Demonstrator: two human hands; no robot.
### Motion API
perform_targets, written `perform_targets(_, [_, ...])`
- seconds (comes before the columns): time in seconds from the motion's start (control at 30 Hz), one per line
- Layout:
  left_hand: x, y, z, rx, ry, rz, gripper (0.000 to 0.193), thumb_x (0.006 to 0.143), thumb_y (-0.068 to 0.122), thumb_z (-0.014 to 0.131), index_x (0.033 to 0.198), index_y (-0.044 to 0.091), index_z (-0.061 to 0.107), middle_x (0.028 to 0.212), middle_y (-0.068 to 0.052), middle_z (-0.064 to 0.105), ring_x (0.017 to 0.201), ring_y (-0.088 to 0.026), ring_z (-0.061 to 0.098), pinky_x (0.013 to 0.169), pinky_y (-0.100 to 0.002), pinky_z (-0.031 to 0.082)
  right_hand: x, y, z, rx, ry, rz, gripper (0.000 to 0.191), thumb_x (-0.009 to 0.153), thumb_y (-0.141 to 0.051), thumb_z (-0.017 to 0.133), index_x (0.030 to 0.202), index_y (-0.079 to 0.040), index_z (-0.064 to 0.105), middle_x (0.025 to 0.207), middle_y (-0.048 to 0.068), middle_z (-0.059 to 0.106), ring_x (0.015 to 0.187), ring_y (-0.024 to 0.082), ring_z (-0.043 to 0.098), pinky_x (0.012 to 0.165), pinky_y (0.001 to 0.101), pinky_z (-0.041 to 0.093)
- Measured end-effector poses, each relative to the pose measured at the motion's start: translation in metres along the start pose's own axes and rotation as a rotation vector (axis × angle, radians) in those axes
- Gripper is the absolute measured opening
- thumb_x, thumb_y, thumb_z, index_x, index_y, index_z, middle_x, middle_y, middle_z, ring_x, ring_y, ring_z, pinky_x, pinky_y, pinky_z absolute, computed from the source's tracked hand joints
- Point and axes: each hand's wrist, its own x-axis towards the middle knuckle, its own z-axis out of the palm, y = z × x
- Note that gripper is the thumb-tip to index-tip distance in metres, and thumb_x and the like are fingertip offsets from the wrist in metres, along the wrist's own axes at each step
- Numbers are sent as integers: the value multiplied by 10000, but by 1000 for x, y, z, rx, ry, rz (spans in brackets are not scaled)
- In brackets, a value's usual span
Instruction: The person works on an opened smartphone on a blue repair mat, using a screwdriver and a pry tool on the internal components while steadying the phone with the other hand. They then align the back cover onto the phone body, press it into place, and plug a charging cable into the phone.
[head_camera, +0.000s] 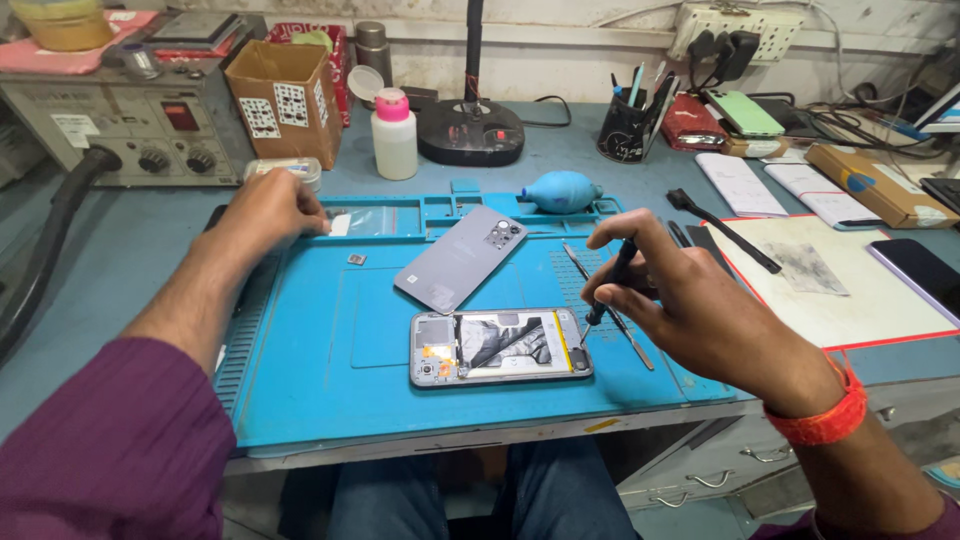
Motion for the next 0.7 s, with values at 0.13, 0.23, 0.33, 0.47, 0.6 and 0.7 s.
perform_targets(0.13, [3, 7, -8, 51, -104, -45, 190, 730, 138, 859, 909, 72, 850, 923, -146, 806, 912, -262, 766, 850, -399, 573, -1, 2, -2, 100, -50, -107, 363, 954, -97, 610, 1266, -93, 423, 1028, 117, 804, 962, 231, 800, 781, 378, 623])
perform_targets(0.23, [8, 11, -10, 130, -134, -49, 222, 711, 155, 880, 911, 64, 846, 945, -153, 800, 930, -275, 758, 859, -396, 571, -1, -2, -5, 214, -124, -186, 312, 991, -72, 568, 1276, -83, 443, 1119, 130, 783, 1022, 237, 770, 815, 373, 626])
perform_targets(0.33, [15, 14, -10, 174, -170, -68, 232, 704, 168, 879, 916, 76, 854, 960, -151, 798, 949, -281, 752, 859, -406, 570, -2, -10, -7, 113, -77, 28, 326, 953, -111, 611, 1248, -116, 472, 1028, 92, 815, 967, 191, 777, 782, 350, 624])
perform_targets(0.47, [15, 12, -9, 175, -183, -60, 250, 720, 154, 828, 954, 66, 842, 957, -152, 793, 928, -287, 763, 844, -403, 580, 3, -17, -6, -226, -86, 411, 402, 993, -220, 672, 1310, -137, 439, 990, 107, 817, 909, 210, 807, 806, 341, 599])
perform_targets(0.6, [9, 12, 2, 99, -60, -84, 296, 763, 237, 830, 954, 12, 805, 901, -194, 776, 867, -305, 757, 825, -424, 576, 0, -15, -6, 123, 26, -128, 339, 937, -116, 655, 1196, -59, 444, 968, 101, 790, 856, 210, 785, 670, 335, 598])
perform_targets(0.7, [-4, 29, 19, -42, 122, 14, 270, 762, 224, 810, 913, 1, 786, 868, -190, 766, 826, -287, 750, 796, -409, 577, 2, -10, -8, 182, -36, -216, 265, 971, -114, 605, 1185, -65, 458, 1025, 100, 805, 989, 197, 798, 752, 325, 623])
